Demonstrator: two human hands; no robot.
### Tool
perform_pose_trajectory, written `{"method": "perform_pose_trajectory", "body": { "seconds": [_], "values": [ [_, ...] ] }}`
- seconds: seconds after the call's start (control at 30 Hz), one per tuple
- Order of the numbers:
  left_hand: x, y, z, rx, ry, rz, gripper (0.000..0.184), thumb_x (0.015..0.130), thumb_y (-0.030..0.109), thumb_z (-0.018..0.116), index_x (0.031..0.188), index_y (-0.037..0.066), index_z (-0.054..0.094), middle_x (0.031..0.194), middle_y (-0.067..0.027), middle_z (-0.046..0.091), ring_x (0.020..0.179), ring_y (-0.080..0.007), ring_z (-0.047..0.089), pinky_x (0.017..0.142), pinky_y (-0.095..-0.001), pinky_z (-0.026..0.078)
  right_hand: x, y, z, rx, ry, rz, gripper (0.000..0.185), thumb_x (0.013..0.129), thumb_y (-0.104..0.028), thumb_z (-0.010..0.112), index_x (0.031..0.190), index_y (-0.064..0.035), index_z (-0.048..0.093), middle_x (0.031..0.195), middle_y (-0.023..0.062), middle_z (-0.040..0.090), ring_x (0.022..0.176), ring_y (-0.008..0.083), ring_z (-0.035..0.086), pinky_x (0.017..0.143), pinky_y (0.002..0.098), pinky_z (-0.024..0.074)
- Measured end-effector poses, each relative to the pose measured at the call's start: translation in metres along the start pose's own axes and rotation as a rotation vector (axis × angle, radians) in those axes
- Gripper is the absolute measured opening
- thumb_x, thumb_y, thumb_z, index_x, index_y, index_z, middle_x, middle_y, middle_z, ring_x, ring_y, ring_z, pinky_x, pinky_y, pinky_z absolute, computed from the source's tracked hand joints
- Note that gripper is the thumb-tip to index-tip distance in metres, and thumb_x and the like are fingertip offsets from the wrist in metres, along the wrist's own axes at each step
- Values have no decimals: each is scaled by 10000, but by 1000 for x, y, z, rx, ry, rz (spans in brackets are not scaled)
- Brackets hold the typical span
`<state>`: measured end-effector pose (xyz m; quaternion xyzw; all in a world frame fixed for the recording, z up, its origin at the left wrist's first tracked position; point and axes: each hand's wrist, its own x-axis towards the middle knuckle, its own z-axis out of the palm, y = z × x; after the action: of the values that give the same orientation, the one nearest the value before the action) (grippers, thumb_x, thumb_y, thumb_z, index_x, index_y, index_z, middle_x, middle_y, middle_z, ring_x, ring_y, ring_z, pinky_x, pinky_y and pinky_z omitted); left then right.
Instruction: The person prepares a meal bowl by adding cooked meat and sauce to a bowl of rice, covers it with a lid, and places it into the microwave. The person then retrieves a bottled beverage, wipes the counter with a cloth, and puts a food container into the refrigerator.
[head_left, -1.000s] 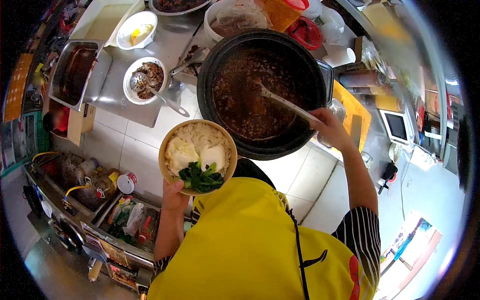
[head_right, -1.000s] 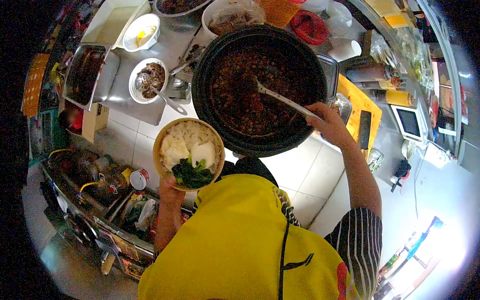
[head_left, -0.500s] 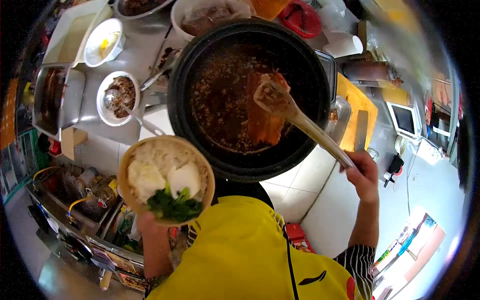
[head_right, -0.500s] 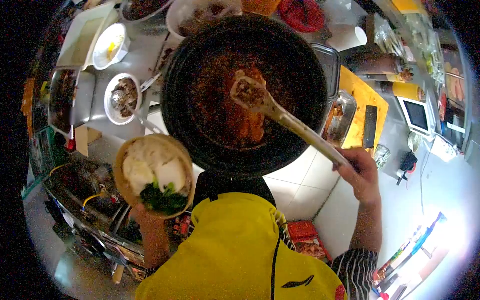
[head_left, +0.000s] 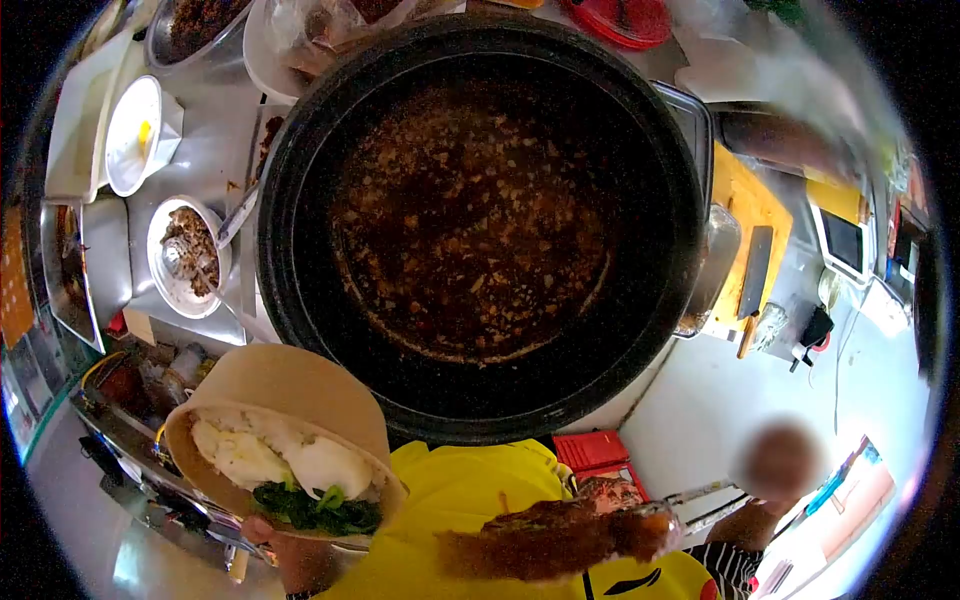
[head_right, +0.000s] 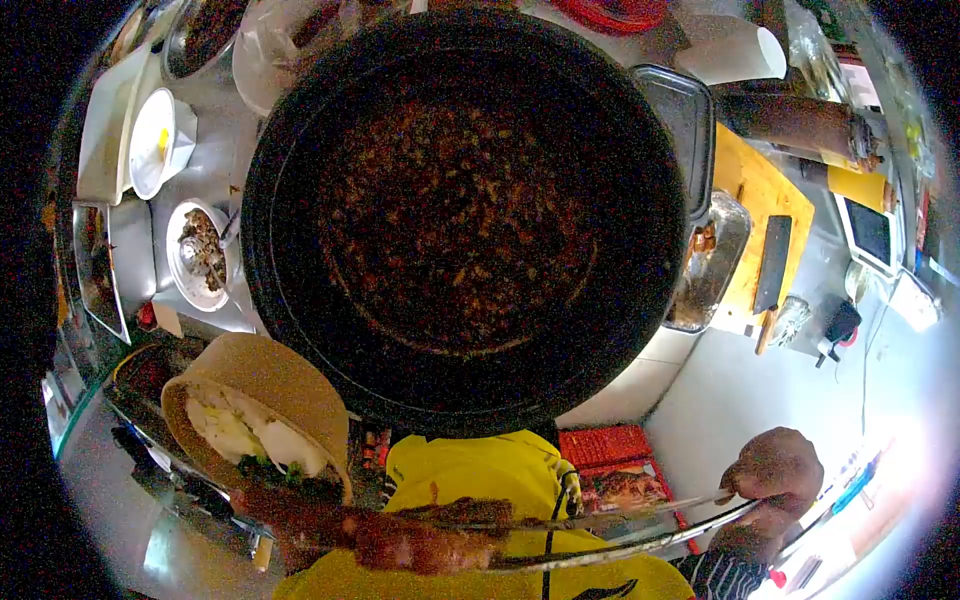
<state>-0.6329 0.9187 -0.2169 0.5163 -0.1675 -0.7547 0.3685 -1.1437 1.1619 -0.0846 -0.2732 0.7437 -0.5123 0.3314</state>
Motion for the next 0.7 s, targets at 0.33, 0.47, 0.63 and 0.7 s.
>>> {"method": "perform_pose_trajectory", "body": {
  "seconds": [0.33,0.47,0.63,0.7],
  "values": [
    [9,0,11,-1,7,5,739,738,133,691,1400,69,367,1304,-131,515,1166,-325,542,955,-496,498,18,6,6,-69,28,-133,361,664,-351,842,752,-49,665,670,66,627,580,202,581,516,300,477],
    [8,-1,13,1,7,10,734,741,135,687,1400,71,370,1304,-130,517,1166,-327,543,957,-499,496,19,8,2,-63,29,-143,352,668,-334,840,769,-45,666,690,75,633,603,211,591,526,301,479],
    [9,1,14,-4,1,14,726,745,136,683,1400,74,374,1303,-130,519,1165,-329,544,959,-502,493,20,7,1,-78,31,-144,342,673,-313,839,789,-41,667,714,87,641,632,221,605,537,303,481],
    [9,1,14,-5,-3,10,723,747,137,682,1400,75,376,1303,-129,520,1165,-329,544,960,-504,492,19,6,-2,-87,33,-144,338,675,-304,838,797,-39,668,724,92,644,644,226,610,542,303,482]
  ]
}}
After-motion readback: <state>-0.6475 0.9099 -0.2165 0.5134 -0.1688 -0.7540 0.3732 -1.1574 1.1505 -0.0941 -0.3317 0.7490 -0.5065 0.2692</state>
